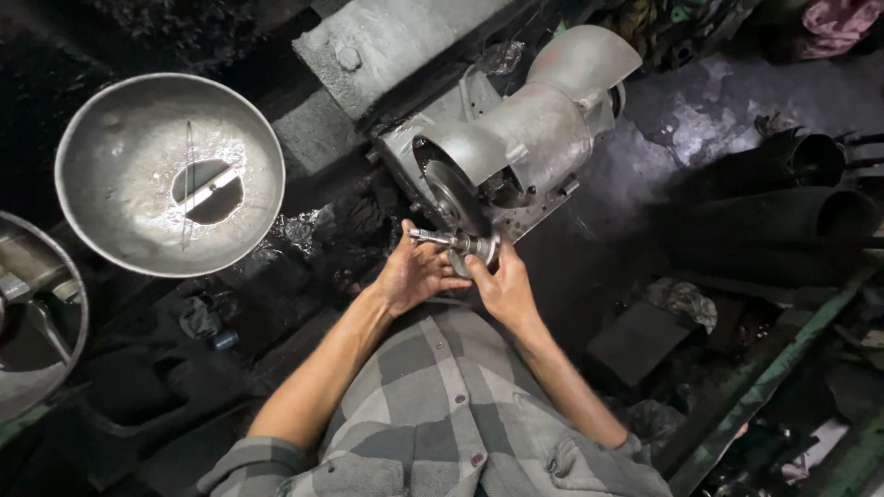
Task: The person picks small metal components from a metal bowl, holds each against a spinning bench grinder to grind and polish its surface, then places the worked parts into a second bowl of water. They repeat this part-by-part across the episode, occasionally rinsing parts in the bowls.
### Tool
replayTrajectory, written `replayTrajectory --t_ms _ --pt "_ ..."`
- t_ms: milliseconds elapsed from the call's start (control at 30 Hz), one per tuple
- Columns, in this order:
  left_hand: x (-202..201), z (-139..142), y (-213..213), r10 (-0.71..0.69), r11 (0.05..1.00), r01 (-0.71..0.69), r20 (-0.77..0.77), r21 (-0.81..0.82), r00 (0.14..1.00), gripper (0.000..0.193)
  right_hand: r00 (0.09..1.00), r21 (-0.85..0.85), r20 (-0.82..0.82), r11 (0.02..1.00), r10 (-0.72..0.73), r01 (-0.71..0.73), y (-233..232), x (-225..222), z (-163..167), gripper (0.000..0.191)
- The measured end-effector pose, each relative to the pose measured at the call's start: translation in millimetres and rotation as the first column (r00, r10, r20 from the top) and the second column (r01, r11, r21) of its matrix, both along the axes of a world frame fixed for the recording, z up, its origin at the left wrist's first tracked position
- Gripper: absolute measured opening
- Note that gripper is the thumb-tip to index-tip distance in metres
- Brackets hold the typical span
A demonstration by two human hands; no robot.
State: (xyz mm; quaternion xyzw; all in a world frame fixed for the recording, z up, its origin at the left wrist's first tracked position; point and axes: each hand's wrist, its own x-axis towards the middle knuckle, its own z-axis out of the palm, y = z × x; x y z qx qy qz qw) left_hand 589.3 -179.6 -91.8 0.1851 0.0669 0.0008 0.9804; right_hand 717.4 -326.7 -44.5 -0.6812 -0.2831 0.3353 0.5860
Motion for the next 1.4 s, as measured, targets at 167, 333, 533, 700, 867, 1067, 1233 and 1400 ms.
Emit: replayTrajectory --t_ms 167,333,533,700,867,1067,1233,1400 --pt "2 -16 -7 0.129 0.992 -0.129 -0.061 0.004 0.99 0.103 0.997 -0.142 0.076 0.99 -0.004 0.014 13 -3 -5 0.033" --pt "3 -19 -11 0.143 0.989 -0.144 0.022 0.036 0.99 0.068 0.998 -0.021 -0.043 0.999 0.042 -0.043 16 1 -1 0.038" --pt "7 -3 -11 0.132 0.991 -0.132 -0.036 0.0 0.991 0.071 0.96 -0.142 -0.269 0.989 -0.082 0.045 16 -4 8 0.045" --pt "14 -3 -18 0.131 0.991 -0.131 0.004 -0.028 0.991 0.09 0.998 -0.073 0.034 0.996 -0.05 0.053 9 3 5 0.055" --pt "19 -12 -24 0.119 0.991 -0.113 0.081 -0.07 0.99 0.097 0.996 -0.118 0.093 0.993 0.012 -0.001 4 10 9 0.056" --pt "22 -15 -24 0.121 0.991 -0.116 0.071 -0.068 0.99 0.104 0.975 -0.157 0.224 0.987 -0.005 0.041 7 7 18 0.059" --pt "29 -12 -30 0.122 0.99 -0.119 0.029 -0.08 0.992 0.111 0.961 -0.278 0.271 0.952 -0.049 0.127 7 8 22 0.064" --pt "41 -10 -36 0.121 0.976 -0.111 0.042 -0.187 0.992 0.113 0.962 -0.332 0.26 0.927 -0.088 0.174 4 13 25 0.06"
